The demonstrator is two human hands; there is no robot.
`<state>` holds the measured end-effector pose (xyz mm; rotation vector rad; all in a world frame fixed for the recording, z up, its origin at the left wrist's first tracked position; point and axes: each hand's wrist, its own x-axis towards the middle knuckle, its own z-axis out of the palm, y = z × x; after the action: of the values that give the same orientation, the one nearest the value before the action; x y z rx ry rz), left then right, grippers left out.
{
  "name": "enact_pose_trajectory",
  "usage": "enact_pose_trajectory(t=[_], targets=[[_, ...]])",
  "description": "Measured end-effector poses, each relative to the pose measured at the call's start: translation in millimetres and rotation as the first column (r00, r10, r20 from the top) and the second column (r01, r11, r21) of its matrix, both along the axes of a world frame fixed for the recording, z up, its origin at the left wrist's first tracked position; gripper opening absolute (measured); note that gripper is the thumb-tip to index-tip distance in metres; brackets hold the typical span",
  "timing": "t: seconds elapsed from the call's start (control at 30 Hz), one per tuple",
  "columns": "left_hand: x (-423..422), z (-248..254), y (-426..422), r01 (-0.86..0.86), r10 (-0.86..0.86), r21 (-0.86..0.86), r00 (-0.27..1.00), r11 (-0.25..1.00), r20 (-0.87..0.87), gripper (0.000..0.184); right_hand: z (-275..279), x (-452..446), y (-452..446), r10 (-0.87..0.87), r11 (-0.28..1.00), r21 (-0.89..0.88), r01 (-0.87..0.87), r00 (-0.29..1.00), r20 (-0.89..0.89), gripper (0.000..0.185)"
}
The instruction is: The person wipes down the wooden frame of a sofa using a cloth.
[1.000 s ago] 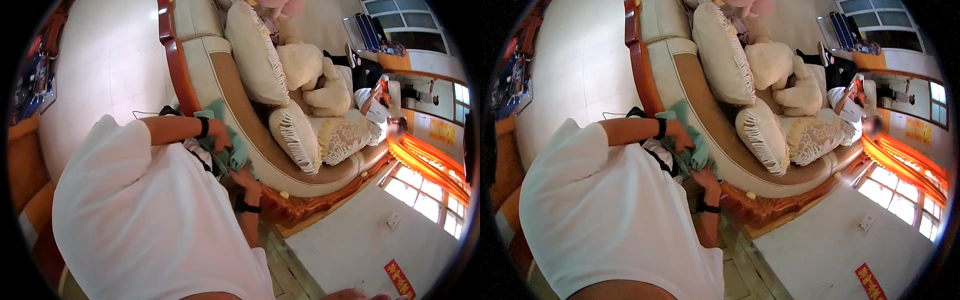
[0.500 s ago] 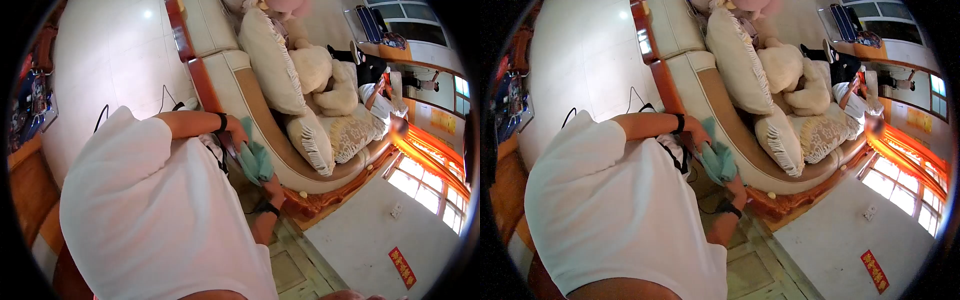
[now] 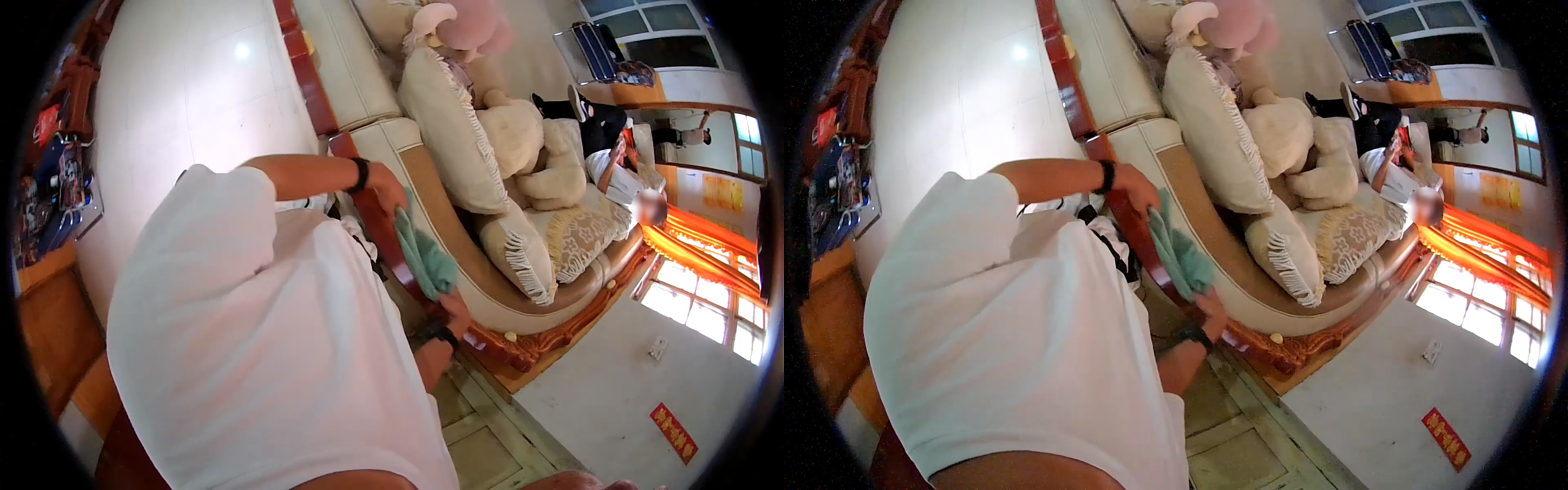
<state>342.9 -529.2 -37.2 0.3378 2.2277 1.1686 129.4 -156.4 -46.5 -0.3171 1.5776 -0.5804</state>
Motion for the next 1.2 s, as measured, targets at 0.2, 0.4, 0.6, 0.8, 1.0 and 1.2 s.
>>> enact_pose_trajectory(t=[0.2, 0.4, 0.6, 0.8, 1.0, 1.2], targets=[[58, 20, -108, -0.131, 0.134, -0.032, 0.987, 0.991, 0.093, 0.041, -29, 77, -122, 0.27, 0.882, -0.319, -0.346, 0.927, -0.259, 0.068], [73, 29, -129, -0.086, 0.104, -0.112, 0.981, 0.99, 0.166, 0.061, -3, 137, -227, 0.322, 0.703, -0.465, -0.538, 0.824, -0.466, 0.054], [8, 24, -55, -0.026, 0.043, -0.05, 0.925, 0.998, 0.378, 0.088, -18, 140, -217, 0.263, 0.698, -0.382, -0.606, 0.712, -0.651, 0.039], [2, 32, 15, 0.056, -0.003, -0.193, 0.963, 0.98, 0.268, 0.066, 3, 75, -130, 0.323, 0.828, -0.356, -0.434, 0.887, -0.331, 0.047], [38, -2, -43, -0.111, 0.109, -0.022, 0.992, 0.994, -0.071, 0.045, 25, 61, -82, 0.218, 0.955, -0.142, -0.26, 0.941, -0.261, 0.054], [89, 7, -98, -0.439, 0.252, -0.466, 0.877, 0.768, -0.41, 0.051, 32, 134, -188, 0.659, 0.678, 0.225, -0.7, 0.442, -0.609, 0.064]])
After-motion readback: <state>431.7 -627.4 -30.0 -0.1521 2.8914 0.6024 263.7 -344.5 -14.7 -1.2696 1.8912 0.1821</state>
